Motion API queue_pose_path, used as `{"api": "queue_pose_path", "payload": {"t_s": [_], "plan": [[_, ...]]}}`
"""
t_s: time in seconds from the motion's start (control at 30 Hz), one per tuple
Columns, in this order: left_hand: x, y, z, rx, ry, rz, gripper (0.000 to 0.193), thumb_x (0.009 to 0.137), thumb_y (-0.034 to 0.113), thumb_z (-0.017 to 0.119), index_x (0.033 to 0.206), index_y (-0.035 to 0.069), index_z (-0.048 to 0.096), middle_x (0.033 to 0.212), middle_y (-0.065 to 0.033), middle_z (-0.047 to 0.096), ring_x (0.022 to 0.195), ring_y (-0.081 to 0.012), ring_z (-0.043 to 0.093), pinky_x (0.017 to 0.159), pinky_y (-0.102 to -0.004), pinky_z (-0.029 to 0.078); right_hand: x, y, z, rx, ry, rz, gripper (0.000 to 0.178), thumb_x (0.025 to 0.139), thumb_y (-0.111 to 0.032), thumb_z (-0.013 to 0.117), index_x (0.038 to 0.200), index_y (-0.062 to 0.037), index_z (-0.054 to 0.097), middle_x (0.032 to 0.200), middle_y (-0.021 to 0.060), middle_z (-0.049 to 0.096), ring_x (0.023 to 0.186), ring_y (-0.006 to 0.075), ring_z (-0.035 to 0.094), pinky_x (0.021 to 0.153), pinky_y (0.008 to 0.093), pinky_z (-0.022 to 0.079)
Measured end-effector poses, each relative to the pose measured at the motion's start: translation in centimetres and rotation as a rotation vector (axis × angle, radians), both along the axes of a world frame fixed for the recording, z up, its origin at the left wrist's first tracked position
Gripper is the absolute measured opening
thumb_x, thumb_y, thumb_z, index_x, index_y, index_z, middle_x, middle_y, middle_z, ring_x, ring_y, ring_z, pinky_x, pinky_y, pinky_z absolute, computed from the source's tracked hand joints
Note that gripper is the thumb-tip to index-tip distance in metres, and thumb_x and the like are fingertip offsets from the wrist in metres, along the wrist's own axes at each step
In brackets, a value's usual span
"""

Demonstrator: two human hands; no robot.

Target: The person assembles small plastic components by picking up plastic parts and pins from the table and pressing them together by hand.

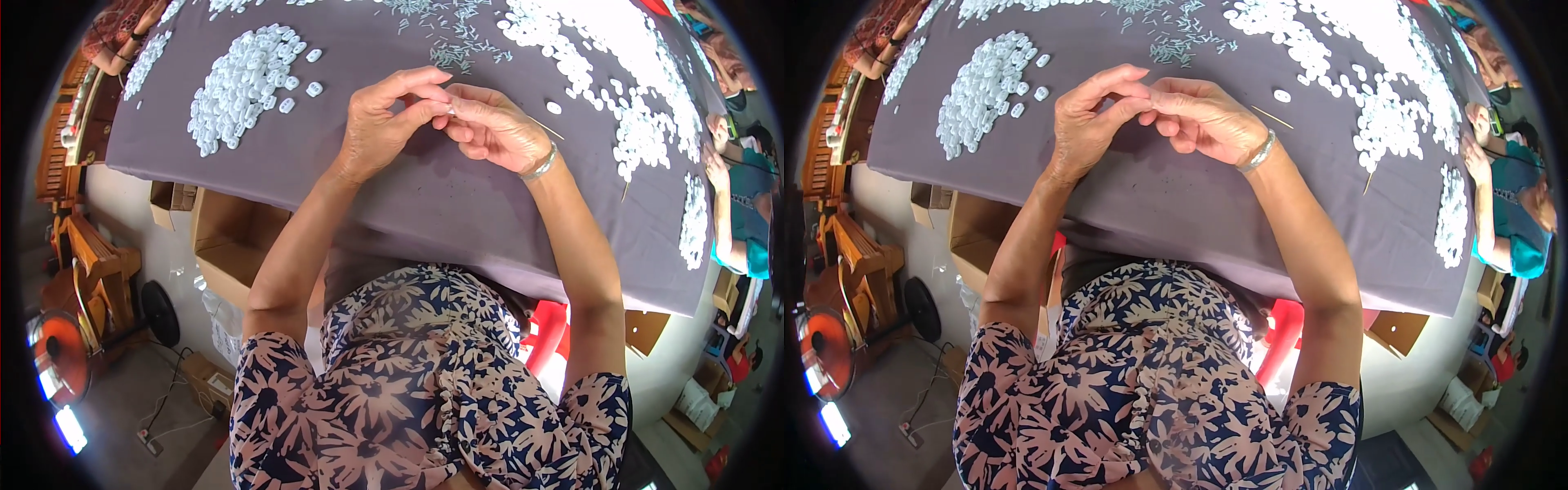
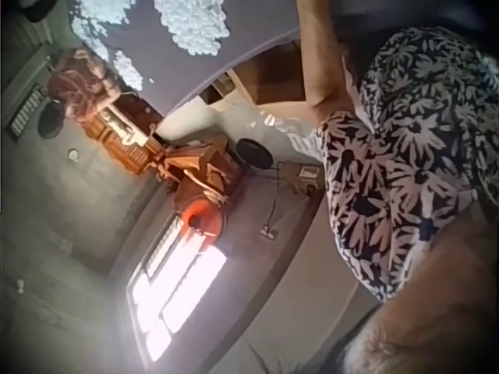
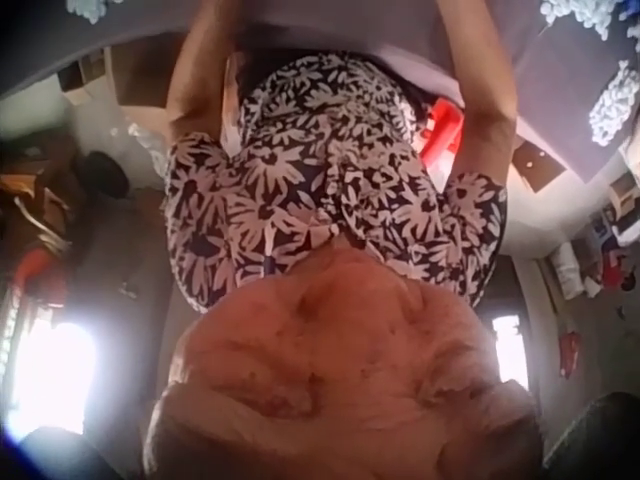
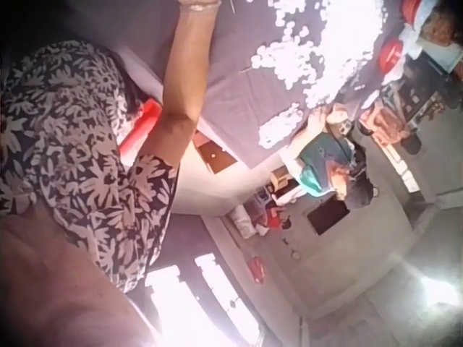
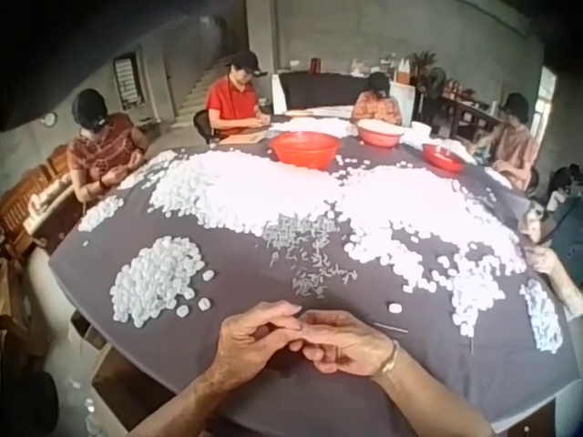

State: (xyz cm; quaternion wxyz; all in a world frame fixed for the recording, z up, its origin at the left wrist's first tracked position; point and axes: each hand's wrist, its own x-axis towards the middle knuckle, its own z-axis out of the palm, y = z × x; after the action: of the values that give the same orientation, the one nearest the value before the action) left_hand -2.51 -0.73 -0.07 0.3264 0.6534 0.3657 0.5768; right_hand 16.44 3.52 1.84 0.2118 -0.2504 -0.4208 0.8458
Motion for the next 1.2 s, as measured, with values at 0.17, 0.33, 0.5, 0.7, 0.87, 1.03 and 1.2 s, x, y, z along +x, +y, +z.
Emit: {"api": "queue_pose_path", "payload": {"t_s": [0.17, 0.33, 0.5, 0.7, 0.87, 1.03, 1.2], "plan": [[0.3, 0.2, 0.0, 0.017, -0.020, -0.040, 0.032, 0.084, -0.001, 0.066, 0.115, 0.005, 0.063, 0.095, -0.0062, 0.069, 0.088, -0.0120, 0.063, 0.081, -0.0270, 0.051, -0.1, 0.1, -0.8, 0.010, 0.064, -0.048, 0.017, 0.091, -0.018, 0.063, 0.104, -0.0077, 0.057, 0.084, -0.0002, 0.058, 0.062, 0.0021, 0.044, 0.047, 0.0164, 0.032], [0.5, -0.1, 0.1, -0.083, -0.148, -0.021, 0.033, 0.086, -0.004, 0.063, 0.118, 0.004, 0.060, 0.096, -0.0067, 0.068, 0.090, -0.0118, 0.064, 0.082, -0.0262, 0.051, -1.2, -0.6, -0.7, 0.188, -0.019, -0.258, 0.011, 0.091, -0.016, 0.064, 0.096, -0.0058, 0.062, 0.078, -0.0005, 0.058, 0.061, 0.0027, 0.045, 0.048, 0.0175, 0.035], [0.7, -0.1, -0.2, -0.227, -0.101, 0.067, 0.036, 0.083, -0.004, 0.065, 0.118, 0.002, 0.058, 0.094, -0.0079, 0.069, 0.086, -0.0120, 0.065, 0.079, -0.0251, 0.052, -1.8, -1.1, -1.2, 0.431, -0.181, -0.412, 0.015, 0.092, -0.018, 0.063, 0.092, -0.0033, 0.066, 0.072, 0.0001, 0.060, 0.057, 0.0036, 0.048, 0.046, 0.0193, 0.041], [0.6, -0.1, -0.2, -0.280, -0.156, 0.051, 0.034, 0.083, -0.002, 0.067, 0.116, 0.000, 0.058, 0.091, -0.0079, 0.070, 0.083, -0.0115, 0.066, 0.077, -0.0251, 0.053, -2.0, -1.3, -1.4, 0.606, -0.246, -0.454, 0.019, 0.093, -0.019, 0.061, 0.091, -0.0013, 0.066, 0.074, 0.0013, 0.062, 0.054, 0.0038, 0.049, 0.046, 0.0189, 0.042], [0.7, -0.2, 0.1, -0.296, -0.097, 0.072, 0.032, 0.084, -0.002, 0.066, 0.115, 0.000, 0.059, 0.089, -0.0076, 0.070, 0.084, -0.0113, 0.065, 0.076, -0.0248, 0.053, -2.0, -1.3, -1.6, 0.706, -0.227, -0.501, 0.016, 0.093, -0.017, 0.061, 0.090, -0.0016, 0.066, 0.075, 0.0001, 0.062, 0.056, 0.0036, 0.050, 0.046, 0.0185, 0.042], [0.5, 0.0, -0.5, -0.289, -0.145, 0.046, 0.031, 0.084, -0.001, 0.066, 0.114, 0.000, 0.059, 0.087, -0.0057, 0.069, 0.081, -0.0095, 0.064, 0.073, -0.0237, 0.052, -1.7, -0.8, -1.2, 0.731, -0.293, -0.457, 0.012, 0.092, -0.014, 0.061, 0.091, -0.0031, 0.066, 0.076, -0.0011, 0.062, 0.060, 0.0035, 0.051, 0.051, 0.0185, 0.043], [0.7, -0.1, 0.4, -0.364, -0.117, 0.051, 0.029, 0.085, 0.000, 0.064, 0.113, 0.003, 0.060, 0.082, 0.0003, 0.066, 0.076, -0.0063, 0.059, 0.067, -0.0213, 0.049, 2.3, 3.6, -0.7, 1.025, -0.690, -0.616, 0.010, 0.087, -0.014, 0.064, 0.090, -0.0059, 0.069, 0.074, -0.0018, 0.064, 0.065, 0.0039, 0.056, 0.058, 0.0208, 0.046]]}}
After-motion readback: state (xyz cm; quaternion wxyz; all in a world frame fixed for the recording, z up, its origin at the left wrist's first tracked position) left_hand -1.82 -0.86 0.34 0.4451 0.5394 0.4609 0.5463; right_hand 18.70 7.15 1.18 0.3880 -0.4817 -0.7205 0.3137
